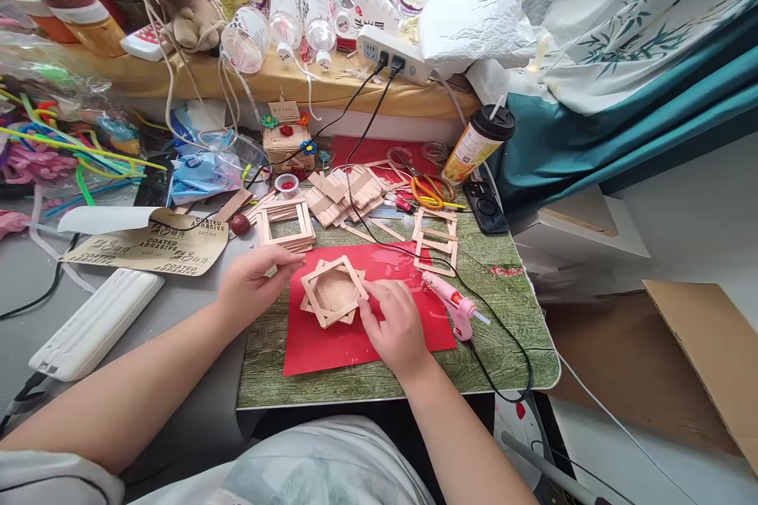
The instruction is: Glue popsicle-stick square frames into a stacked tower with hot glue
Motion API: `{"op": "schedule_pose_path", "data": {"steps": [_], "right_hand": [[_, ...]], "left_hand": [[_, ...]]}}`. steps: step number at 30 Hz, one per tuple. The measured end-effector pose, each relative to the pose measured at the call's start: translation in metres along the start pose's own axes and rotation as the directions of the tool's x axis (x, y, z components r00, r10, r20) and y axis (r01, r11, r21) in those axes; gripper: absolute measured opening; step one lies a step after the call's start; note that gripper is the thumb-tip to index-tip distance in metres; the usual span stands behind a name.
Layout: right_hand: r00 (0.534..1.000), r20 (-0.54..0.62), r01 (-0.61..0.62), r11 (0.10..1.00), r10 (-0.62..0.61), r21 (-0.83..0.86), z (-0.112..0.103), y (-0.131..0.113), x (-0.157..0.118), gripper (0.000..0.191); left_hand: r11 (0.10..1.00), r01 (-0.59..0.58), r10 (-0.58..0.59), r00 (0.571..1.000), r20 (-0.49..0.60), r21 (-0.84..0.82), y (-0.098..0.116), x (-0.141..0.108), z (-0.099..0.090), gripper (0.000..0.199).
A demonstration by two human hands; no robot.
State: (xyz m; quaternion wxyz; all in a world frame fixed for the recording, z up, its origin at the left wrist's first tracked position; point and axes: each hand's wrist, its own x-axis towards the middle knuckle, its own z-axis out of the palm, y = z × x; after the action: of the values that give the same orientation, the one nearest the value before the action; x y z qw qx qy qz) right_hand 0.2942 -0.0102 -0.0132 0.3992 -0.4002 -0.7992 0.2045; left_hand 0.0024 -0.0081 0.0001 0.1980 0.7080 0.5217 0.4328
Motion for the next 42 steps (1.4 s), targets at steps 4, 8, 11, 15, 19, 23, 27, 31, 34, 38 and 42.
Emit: {"op": "schedule_pose_path", "data": {"steps": [4,8,11,15,19,23,27,31,34,38,42], "right_hand": [[0.991,0.125,0.052,0.989,-0.035,-0.136,0.002,-0.017,0.028,0.020],[0.947,0.319,0.173,0.882,-0.026,-0.440,0.022,-0.030,0.053,0.008],[0.944,0.328,0.219,0.821,-0.041,-0.527,0.035,-0.034,0.056,0.014],[0.953,0.304,0.187,0.808,-0.010,-0.559,0.044,-0.034,0.055,0.008],[0.949,0.314,0.199,0.792,-0.010,-0.577,0.048,-0.033,0.059,0.017],[0.946,0.323,0.211,0.821,-0.034,-0.531,0.041,-0.036,0.059,0.018],[0.975,0.187,0.188,0.902,-0.123,-0.390,0.014,-0.047,0.060,0.015],[0.987,0.078,0.161,0.934,-0.143,-0.319,-0.003,-0.050,0.062,0.012],[0.969,0.223,0.194,0.878,-0.103,-0.437,0.007,-0.041,0.060,0.012],[0.941,0.338,0.207,0.819,-0.016,-0.536,0.030,-0.027,0.057,0.008],[0.934,0.357,0.185,0.804,0.035,-0.564,0.040,-0.023,0.060,0.011]], "left_hand": [[0.997,0.077,-0.078,0.995,-0.059,-0.024,-0.002,-0.002,-0.006,0.035],[0.989,0.148,-0.148,0.989,0.012,0.000,-0.008,0.002,-0.003,0.037],[0.993,0.116,-0.118,0.989,0.092,0.031,-0.011,0.006,0.000,0.028],[0.998,0.056,-0.058,0.984,0.167,0.017,-0.012,0.009,0.003,0.022],[0.998,0.067,-0.066,0.981,0.184,0.002,-0.011,0.009,0.004,0.023],[0.996,0.084,-0.080,0.978,0.193,-0.012,-0.013,0.009,0.003,0.023],[0.993,0.114,-0.109,0.980,0.167,-0.019,-0.014,0.009,0.003,0.023],[0.995,0.097,-0.093,0.986,0.135,-0.027,-0.016,0.009,0.004,0.023],[1.000,0.014,-0.009,0.985,0.172,-0.028,-0.016,0.008,0.004,0.022],[0.990,-0.143,0.142,0.954,0.263,-0.014,-0.012,0.006,0.004,0.023],[0.979,-0.193,0.163,0.932,0.322,0.061,-0.007,0.004,0.004,0.027]]}}
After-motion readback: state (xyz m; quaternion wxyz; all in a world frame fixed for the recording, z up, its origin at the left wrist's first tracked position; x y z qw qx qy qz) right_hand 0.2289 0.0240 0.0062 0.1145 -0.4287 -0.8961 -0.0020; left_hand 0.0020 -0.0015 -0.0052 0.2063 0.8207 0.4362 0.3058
